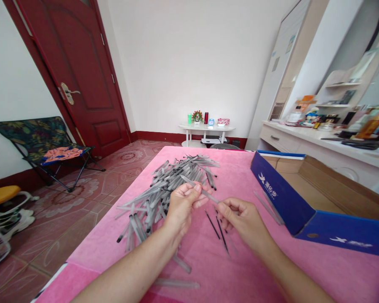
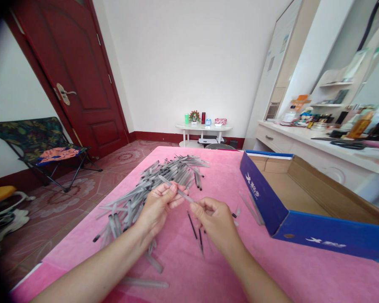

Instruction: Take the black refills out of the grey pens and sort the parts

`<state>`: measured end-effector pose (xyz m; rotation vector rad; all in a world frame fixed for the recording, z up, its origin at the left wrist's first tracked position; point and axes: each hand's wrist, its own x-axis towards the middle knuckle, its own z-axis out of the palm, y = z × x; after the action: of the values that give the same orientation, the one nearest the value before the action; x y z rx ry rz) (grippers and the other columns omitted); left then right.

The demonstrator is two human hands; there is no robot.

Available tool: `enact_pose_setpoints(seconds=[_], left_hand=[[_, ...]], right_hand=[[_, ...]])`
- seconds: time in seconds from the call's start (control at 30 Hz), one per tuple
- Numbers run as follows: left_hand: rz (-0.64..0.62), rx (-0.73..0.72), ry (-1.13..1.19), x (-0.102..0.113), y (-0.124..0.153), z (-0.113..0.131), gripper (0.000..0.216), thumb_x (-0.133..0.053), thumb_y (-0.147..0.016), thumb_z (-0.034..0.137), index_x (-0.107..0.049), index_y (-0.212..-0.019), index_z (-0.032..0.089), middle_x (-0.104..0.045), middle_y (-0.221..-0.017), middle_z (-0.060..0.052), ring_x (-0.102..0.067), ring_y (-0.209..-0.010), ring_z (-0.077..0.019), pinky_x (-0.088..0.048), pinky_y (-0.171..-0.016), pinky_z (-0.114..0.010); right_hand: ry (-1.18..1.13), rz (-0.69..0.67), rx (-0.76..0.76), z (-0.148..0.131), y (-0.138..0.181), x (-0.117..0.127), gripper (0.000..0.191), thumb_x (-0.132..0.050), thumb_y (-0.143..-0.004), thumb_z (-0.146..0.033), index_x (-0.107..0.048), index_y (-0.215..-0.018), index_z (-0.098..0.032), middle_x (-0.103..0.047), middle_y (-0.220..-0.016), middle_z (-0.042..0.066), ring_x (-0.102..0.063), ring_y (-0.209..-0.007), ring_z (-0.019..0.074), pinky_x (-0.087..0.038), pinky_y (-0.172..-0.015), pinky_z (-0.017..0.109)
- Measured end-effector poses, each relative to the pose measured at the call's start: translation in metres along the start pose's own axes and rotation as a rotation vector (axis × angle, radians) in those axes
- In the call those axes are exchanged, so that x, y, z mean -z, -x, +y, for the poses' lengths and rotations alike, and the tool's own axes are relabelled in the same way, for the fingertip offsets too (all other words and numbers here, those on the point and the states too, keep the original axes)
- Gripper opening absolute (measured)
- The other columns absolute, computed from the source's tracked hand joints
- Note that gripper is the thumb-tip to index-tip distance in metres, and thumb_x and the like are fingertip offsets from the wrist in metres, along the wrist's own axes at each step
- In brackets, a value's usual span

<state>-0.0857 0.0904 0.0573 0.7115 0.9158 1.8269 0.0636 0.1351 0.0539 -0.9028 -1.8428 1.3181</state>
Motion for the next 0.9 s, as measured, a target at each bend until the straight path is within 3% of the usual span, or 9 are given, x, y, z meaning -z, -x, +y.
enact_pose_setpoints(seconds=[0.07,0.27,0.47,0.6,0.7,0.77,0.9], left_hand=[[-0.009,0.005,-0.004,-0.0009,0.0007,0.0005,0.025,-0.066,-0.068,0.029,-0.056,-0.083,0.012,-0.066,-0.081,-0.006,-0.064,-0.079,-0.0191,-0.052,-0.068,-0.028],[0.006,0.003,-0.023,-0.0031,0.0025,0.0014,0.026,-0.067,-0.068,0.029,-0.056,-0.083,0.011,-0.066,-0.077,-0.006,-0.065,-0.076,-0.0199,-0.052,-0.066,-0.029],[-0.038,-0.027,-0.011,-0.0014,0.0014,0.0003,0.024,-0.065,-0.069,0.028,-0.055,-0.084,0.012,-0.067,-0.081,-0.006,-0.064,-0.078,-0.0198,-0.052,-0.068,-0.030],[-0.011,-0.031,-0.011,-0.0033,0.0024,0.0009,0.025,-0.067,-0.067,0.027,-0.056,-0.083,0.011,-0.067,-0.078,-0.007,-0.065,-0.076,-0.0201,-0.052,-0.067,-0.030],[-0.003,-0.027,-0.002,-0.0040,0.0028,0.0022,0.025,-0.068,-0.066,0.026,-0.056,-0.083,0.011,-0.067,-0.077,-0.006,-0.065,-0.076,-0.0204,-0.052,-0.066,-0.030],[-0.005,-0.026,0.002,-0.0035,0.0025,0.0031,0.025,-0.068,-0.066,0.025,-0.055,-0.082,0.011,-0.067,-0.078,-0.006,-0.065,-0.077,-0.0205,-0.053,-0.067,-0.030],[-0.020,-0.033,-0.005,-0.0018,0.0016,0.0035,0.023,-0.067,-0.068,0.025,-0.055,-0.083,0.011,-0.067,-0.079,-0.007,-0.065,-0.078,-0.0203,-0.053,-0.068,-0.030]], right_hand=[[-0.128,-0.063,-0.066,0.0003,-0.0018,0.0004,0.038,-0.048,-0.076,-0.050,-0.058,-0.067,-0.015,-0.056,-0.052,0.000,-0.049,-0.041,0.0105,-0.037,-0.040,0.023],[-0.094,0.019,0.001,-0.0038,-0.0028,0.0036,0.031,-0.060,-0.071,-0.042,-0.056,-0.059,-0.014,-0.051,-0.046,-0.003,-0.044,-0.041,0.0072,-0.036,-0.042,0.019],[-0.227,-0.081,-0.188,0.0001,-0.0041,0.0021,0.042,-0.052,-0.071,-0.054,-0.056,-0.063,-0.013,-0.056,-0.051,0.001,-0.048,-0.038,0.0087,-0.035,-0.038,0.020],[-0.171,-0.027,-0.092,-0.0010,-0.0031,0.0001,0.037,-0.055,-0.072,-0.047,-0.054,-0.057,-0.013,-0.049,-0.044,-0.003,-0.039,-0.035,0.0054,-0.028,-0.037,0.018],[-0.121,0.032,-0.011,-0.0028,-0.0026,-0.0001,0.028,-0.064,-0.066,-0.039,-0.053,-0.059,-0.014,-0.046,-0.046,-0.005,-0.041,-0.040,0.0057,-0.031,-0.040,0.018],[-0.138,0.022,-0.033,-0.0030,-0.0024,-0.0001,0.027,-0.067,-0.063,-0.038,-0.054,-0.064,-0.014,-0.047,-0.049,-0.005,-0.043,-0.042,0.0067,-0.034,-0.041,0.018],[-0.182,-0.066,-0.113,-0.0015,-0.0015,-0.0005,0.036,-0.052,-0.074,-0.048,-0.056,-0.065,-0.014,-0.051,-0.049,-0.002,-0.044,-0.039,0.0081,-0.034,-0.039,0.020]])
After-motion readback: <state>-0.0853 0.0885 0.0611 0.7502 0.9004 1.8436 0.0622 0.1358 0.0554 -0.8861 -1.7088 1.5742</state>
